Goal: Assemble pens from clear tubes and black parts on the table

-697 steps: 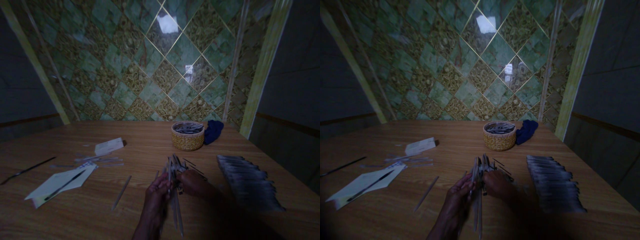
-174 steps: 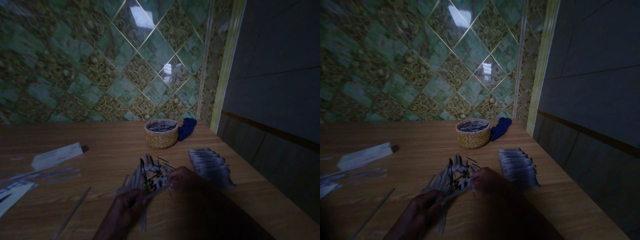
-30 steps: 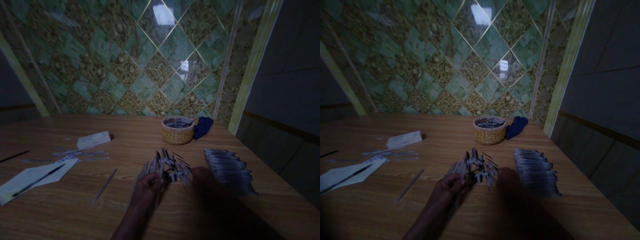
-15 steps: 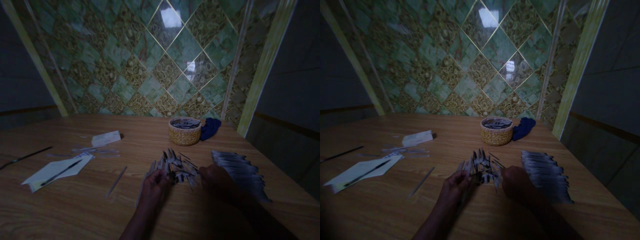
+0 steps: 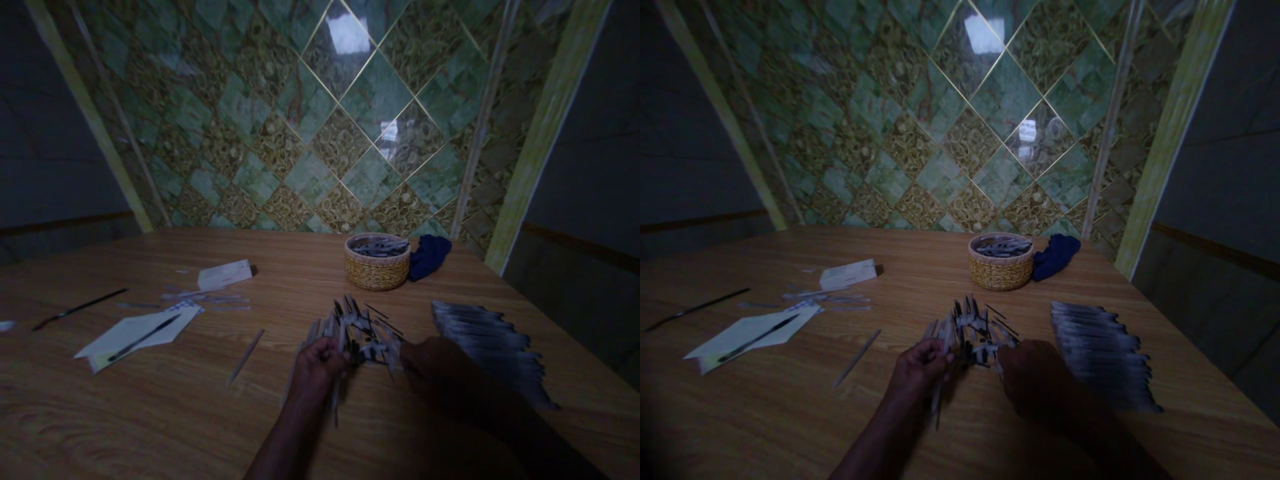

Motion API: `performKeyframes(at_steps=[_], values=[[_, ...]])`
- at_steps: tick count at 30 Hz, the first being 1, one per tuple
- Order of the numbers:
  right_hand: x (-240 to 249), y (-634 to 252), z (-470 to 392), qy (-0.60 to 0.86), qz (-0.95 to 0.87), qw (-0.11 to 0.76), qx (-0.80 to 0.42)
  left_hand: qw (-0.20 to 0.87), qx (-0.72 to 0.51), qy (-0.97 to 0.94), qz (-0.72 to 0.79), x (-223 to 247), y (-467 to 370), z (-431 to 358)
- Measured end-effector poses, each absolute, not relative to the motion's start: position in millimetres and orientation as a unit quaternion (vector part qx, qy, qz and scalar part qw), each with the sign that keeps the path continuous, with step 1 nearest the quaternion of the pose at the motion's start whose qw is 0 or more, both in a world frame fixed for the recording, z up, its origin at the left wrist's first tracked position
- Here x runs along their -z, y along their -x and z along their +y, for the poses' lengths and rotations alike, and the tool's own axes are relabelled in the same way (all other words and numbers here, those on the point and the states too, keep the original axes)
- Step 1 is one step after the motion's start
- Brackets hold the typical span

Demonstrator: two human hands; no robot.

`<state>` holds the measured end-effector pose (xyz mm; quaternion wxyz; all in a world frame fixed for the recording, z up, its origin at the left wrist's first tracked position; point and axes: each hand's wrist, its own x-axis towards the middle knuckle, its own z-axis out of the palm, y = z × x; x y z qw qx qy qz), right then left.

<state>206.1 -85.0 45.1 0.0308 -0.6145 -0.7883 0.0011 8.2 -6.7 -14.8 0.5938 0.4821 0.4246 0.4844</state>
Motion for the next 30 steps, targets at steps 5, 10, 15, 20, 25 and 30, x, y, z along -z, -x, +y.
performKeyframes(at_steps=[5,10,15,20,25,30], values=[[-44,-209,-87,0.597,-0.799,0.072,-0.001,0.647,-0.479,-0.434,0.404,7,-7,-12],[-42,-213,-84,0.572,-0.809,0.136,-0.014,0.664,-0.478,-0.416,0.397,7,-6,-10],[-32,-208,-73,0.563,-0.726,0.372,-0.135,0.679,-0.504,-0.358,0.396,5,-6,-8],[-21,-188,-65,0.473,-0.51,0.609,-0.381,0.69,-0.506,-0.346,0.384,3,-10,-13],[-19,-181,-64,0.425,-0.461,0.653,-0.424,0.704,-0.477,-0.373,0.371,5,-18,-21],[-20,-189,-61,0.443,-0.474,0.652,-0.391,0.698,-0.455,-0.426,0.352,9,-21,-24]])
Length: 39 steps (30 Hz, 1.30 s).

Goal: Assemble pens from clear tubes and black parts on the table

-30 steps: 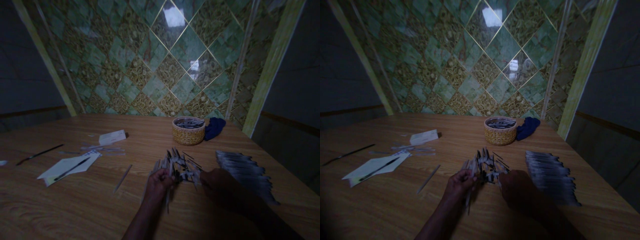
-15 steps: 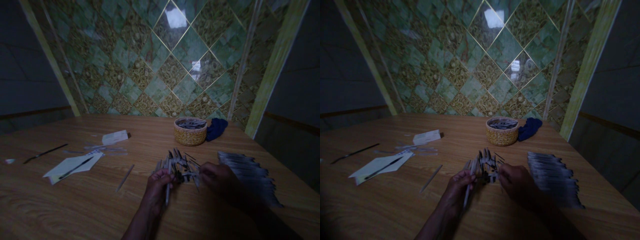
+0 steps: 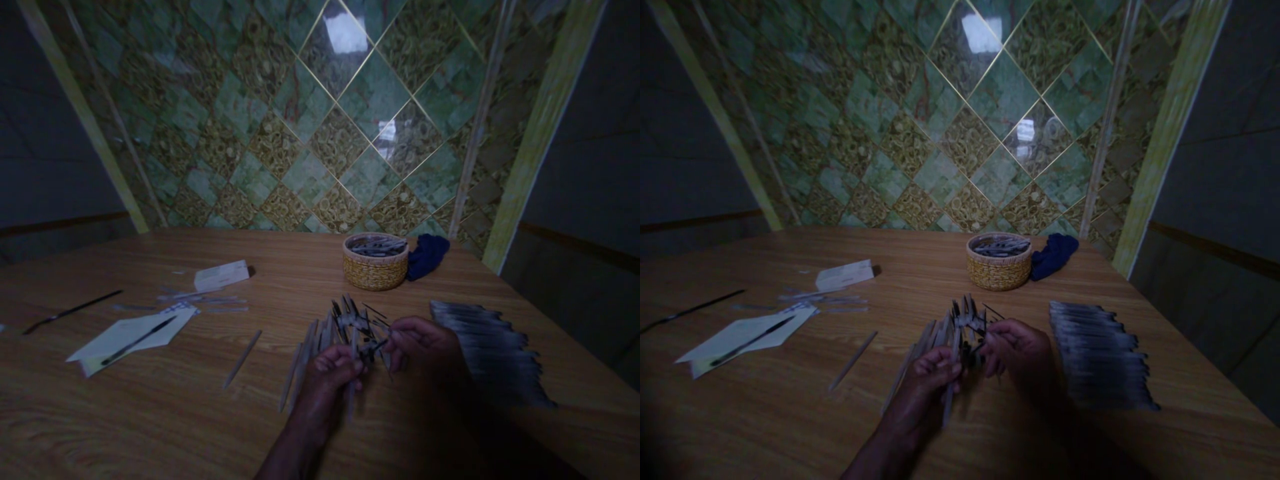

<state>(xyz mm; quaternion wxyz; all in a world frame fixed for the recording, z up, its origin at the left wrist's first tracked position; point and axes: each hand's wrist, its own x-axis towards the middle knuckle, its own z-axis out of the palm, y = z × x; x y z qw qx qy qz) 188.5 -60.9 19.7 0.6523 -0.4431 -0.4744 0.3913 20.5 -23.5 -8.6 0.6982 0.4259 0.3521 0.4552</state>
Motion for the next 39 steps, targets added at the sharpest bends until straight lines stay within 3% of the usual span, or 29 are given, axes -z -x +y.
performKeyframes(at_steps=[9,27,39], values=[[-60,-217,-74,0.455,-0.441,0.716,-0.293,0.563,-0.452,-0.57,0.392,13,-21,-25],[-50,-215,-72,0.479,-0.496,0.643,-0.334,0.442,-0.395,-0.723,0.354,4,-16,-26],[-32,-193,-70,0.48,-0.528,0.583,-0.388,0.561,-0.38,-0.651,0.343,-1,-17,-33]])
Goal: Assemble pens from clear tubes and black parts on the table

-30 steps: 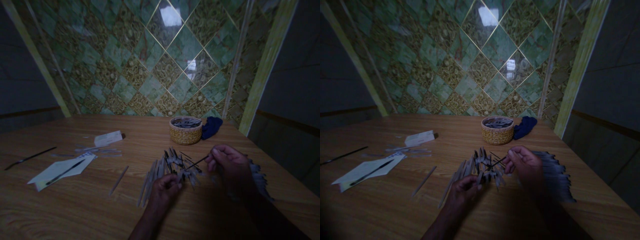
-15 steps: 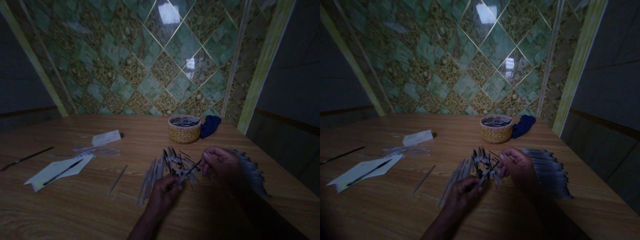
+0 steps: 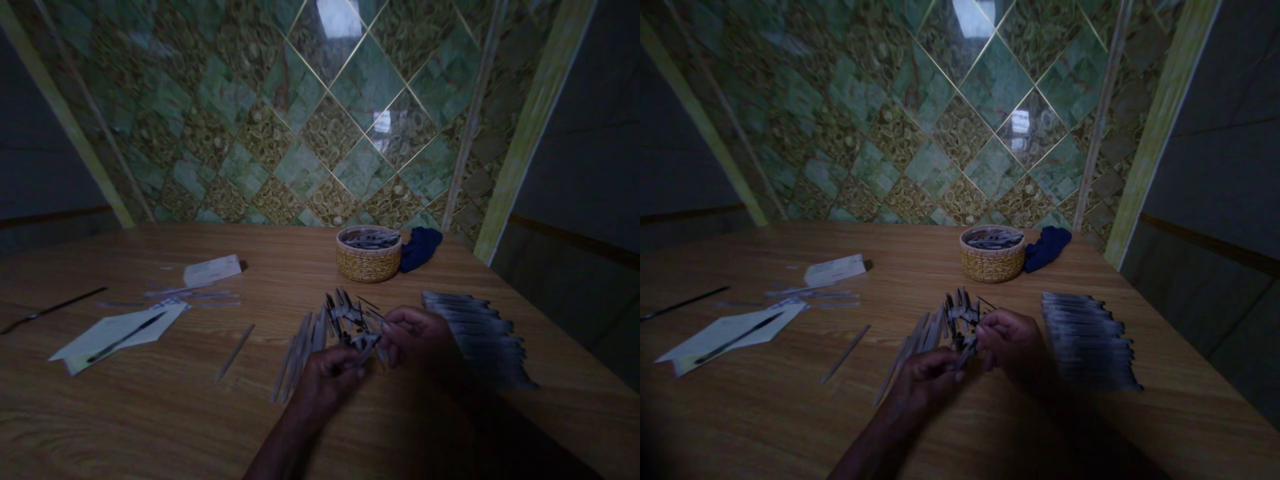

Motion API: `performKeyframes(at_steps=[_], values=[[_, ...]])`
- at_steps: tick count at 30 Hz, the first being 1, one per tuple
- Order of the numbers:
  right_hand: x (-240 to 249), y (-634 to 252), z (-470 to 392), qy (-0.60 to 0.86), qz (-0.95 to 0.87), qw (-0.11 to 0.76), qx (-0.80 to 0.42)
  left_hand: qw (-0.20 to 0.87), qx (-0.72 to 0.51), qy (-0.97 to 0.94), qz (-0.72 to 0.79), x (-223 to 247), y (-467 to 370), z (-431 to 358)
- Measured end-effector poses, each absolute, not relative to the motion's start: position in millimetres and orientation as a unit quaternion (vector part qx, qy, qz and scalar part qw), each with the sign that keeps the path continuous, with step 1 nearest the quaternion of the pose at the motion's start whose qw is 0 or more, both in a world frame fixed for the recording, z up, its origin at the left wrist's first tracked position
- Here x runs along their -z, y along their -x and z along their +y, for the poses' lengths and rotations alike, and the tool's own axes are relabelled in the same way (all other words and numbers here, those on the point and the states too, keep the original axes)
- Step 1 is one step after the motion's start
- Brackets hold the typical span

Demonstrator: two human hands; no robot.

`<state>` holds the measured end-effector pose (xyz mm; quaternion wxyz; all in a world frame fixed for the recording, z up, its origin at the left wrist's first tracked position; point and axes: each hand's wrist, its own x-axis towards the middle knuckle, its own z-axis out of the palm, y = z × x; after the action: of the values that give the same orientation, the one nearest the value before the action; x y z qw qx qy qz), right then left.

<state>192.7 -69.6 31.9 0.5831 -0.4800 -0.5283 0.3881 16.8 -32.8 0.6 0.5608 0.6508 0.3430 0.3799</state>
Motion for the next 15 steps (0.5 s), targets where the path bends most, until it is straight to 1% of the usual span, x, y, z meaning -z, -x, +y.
performKeyframes(at_steps=[5,7,9,11,15], values=[[-19,-183,-66,0.473,-0.538,0.551,-0.428,0.582,-0.38,-0.627,0.353,-8,-14,-34],[-16,-182,-65,0.48,-0.532,0.553,-0.424,0.592,-0.417,-0.582,0.37,-10,-11,-30],[-13,-183,-65,0.499,-0.549,0.536,-0.403,0.593,-0.469,-0.531,0.382,-13,-7,-24],[-11,-185,-65,0.52,-0.597,0.491,-0.363,0.588,-0.511,-0.491,0.39,-17,-2,-18],[0,-183,-65,0.532,-0.721,0.369,-0.245,0.578,-0.566,-0.444,0.385,-24,7,-10]])
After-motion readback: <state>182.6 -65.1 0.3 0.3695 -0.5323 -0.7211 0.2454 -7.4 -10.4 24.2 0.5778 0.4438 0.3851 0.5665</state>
